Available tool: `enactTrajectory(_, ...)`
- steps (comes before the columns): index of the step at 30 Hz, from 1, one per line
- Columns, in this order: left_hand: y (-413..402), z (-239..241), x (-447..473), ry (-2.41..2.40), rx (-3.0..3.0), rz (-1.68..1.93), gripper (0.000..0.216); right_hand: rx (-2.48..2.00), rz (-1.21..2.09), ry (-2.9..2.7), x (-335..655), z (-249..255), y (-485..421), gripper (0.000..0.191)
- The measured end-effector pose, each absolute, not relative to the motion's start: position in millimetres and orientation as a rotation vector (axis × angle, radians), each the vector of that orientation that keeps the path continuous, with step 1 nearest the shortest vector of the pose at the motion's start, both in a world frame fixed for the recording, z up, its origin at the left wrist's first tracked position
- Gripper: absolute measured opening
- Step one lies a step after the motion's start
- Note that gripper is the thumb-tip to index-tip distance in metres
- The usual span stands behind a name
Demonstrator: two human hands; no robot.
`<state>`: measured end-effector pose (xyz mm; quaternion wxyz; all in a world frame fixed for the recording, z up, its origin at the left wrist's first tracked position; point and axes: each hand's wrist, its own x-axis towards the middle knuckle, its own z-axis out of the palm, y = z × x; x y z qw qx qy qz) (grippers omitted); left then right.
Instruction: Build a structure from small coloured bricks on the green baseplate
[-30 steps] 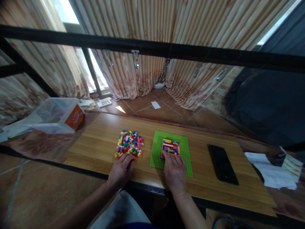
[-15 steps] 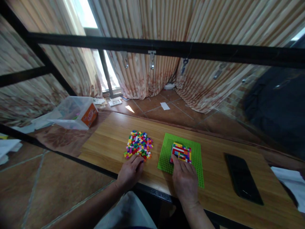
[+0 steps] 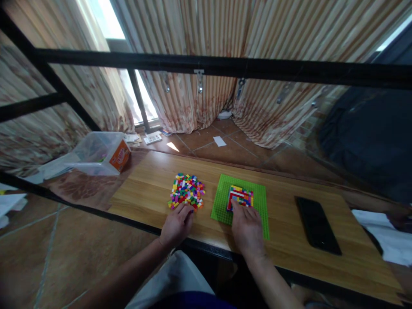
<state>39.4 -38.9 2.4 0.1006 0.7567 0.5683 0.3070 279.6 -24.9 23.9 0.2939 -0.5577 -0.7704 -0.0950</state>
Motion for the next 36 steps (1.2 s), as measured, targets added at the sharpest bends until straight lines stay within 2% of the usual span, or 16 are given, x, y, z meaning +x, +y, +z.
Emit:
enactTrajectory(7, -37.7, 2.2, 37.5, 1.664, 2.244, 0.903, 0.015, -1.670, -0.102, -1.519, 285.0, 17.9, -47.1, 0.037)
enactTrajectory(15, -38.1, 4.8, 33.7, 1.603, 2.185, 0.994, 0.019, -1.649, -0.138, -1.540, 266.6, 13.0, -54.7, 0.035)
enactTrajectory(26, -39.1, 4.8, 27.2, 1.513, 1.851, 1.230, 0.019, -1.514, 0.093, -1.741, 228.2, 7.5, -82.6, 0.025)
enactTrajectory(36, -47.9, 5.6, 21.0, 1.610, 2.145, 1.042, 0.027, -1.471, 0.249, -2.063, 173.7, 12.3, -58.8, 0.018)
